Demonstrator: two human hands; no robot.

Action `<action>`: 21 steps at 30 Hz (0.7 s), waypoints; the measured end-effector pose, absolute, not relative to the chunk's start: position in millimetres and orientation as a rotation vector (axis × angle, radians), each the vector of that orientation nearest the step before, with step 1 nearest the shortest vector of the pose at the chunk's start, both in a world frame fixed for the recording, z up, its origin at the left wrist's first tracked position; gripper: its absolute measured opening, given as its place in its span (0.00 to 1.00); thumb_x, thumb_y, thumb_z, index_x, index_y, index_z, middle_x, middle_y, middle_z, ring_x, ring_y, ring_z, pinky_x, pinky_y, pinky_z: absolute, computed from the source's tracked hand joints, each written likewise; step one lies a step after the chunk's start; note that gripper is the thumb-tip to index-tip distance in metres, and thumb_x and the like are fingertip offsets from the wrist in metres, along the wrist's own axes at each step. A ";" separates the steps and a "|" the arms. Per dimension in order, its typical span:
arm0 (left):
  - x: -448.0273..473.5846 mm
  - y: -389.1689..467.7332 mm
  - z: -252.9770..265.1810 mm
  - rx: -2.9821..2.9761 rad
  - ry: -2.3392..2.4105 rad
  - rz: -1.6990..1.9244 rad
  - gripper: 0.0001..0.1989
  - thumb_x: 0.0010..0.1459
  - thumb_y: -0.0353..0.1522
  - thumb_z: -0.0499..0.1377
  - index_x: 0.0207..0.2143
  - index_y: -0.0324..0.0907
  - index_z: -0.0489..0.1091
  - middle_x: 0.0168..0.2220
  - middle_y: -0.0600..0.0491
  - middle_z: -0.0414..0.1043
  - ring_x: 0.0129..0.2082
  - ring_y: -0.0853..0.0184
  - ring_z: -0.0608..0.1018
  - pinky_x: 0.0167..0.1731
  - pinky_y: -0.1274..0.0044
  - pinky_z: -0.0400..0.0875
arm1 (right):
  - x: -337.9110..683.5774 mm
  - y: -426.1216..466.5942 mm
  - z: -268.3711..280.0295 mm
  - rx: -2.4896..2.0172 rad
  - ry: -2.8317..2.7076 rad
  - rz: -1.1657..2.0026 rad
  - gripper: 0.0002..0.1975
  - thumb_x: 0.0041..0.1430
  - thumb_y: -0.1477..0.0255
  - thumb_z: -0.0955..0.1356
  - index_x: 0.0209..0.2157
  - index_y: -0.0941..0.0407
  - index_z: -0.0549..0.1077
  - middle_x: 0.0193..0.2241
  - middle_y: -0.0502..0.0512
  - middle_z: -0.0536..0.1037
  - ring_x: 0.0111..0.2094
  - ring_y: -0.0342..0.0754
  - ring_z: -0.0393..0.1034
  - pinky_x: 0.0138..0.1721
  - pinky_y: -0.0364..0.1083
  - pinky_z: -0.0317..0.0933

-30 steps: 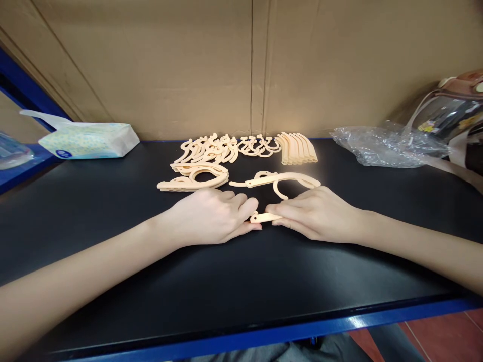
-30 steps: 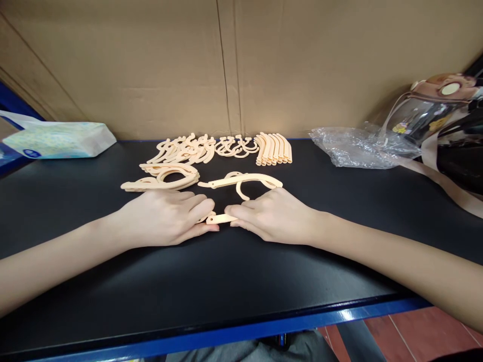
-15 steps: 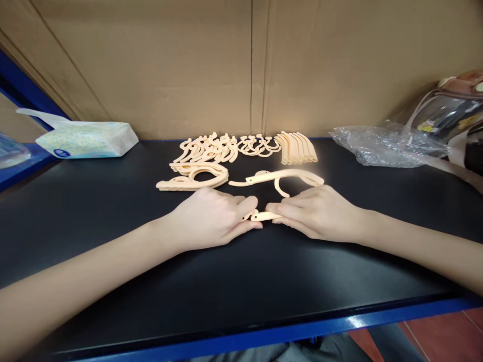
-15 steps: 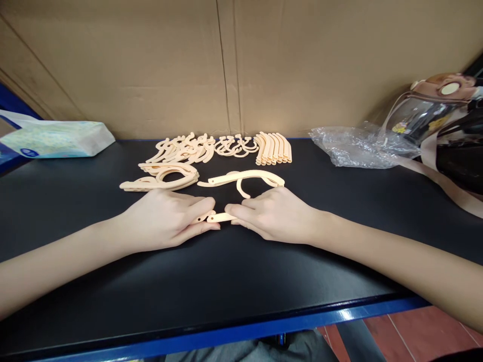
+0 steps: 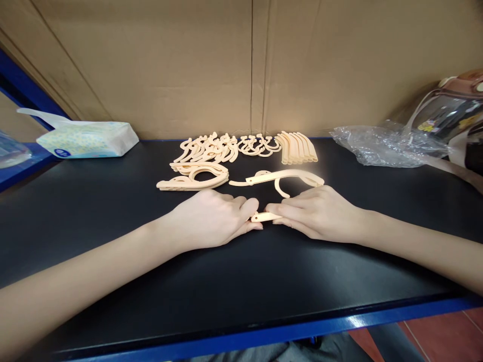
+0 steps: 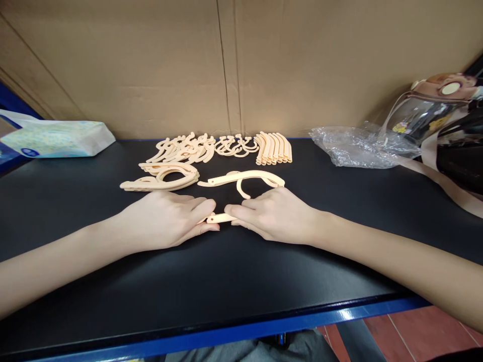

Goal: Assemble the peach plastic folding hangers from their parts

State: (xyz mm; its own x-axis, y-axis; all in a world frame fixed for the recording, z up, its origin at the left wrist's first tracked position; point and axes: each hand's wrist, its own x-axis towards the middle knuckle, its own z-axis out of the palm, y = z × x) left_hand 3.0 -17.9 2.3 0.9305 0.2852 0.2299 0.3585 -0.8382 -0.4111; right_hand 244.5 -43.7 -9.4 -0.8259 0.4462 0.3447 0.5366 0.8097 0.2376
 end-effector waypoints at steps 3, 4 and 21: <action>3.3 -19.0 2.3 -2.548 -0.419 -0.187 0.20 0.69 0.41 0.40 0.28 0.41 0.58 0.20 0.57 0.66 0.16 0.69 0.70 0.15 0.75 0.45 | 244.6 -42.9 -8.9 -0.770 -2.749 -0.361 0.14 0.69 0.69 0.57 0.44 0.56 0.72 0.26 0.47 0.78 0.23 0.41 0.70 0.22 0.43 0.48; 3.4 -19.2 2.2 -2.527 -0.409 -0.182 0.19 0.69 0.40 0.41 0.28 0.41 0.58 0.20 0.56 0.66 0.16 0.68 0.70 0.15 0.75 0.46 | 244.6 -42.7 -8.6 -0.774 -2.748 -0.325 0.14 0.69 0.69 0.57 0.44 0.56 0.72 0.26 0.48 0.78 0.24 0.41 0.70 0.22 0.43 0.49; 3.4 -20.0 5.5 -2.632 -0.414 -0.251 0.13 0.64 0.35 0.45 0.27 0.42 0.58 0.18 0.57 0.64 0.15 0.69 0.69 0.17 0.76 0.49 | 242.8 -43.6 -6.4 -0.817 -2.737 -0.249 0.17 0.70 0.67 0.56 0.43 0.55 0.73 0.26 0.49 0.79 0.23 0.41 0.69 0.22 0.43 0.46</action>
State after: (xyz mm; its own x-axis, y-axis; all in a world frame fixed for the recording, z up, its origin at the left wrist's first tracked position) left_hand 3.4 -20.0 5.5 0.9379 0.2461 0.2444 0.3303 -0.8485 -0.4135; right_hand 242.8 -43.6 -6.4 -0.8033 0.5103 0.3072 0.5574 0.8258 0.0856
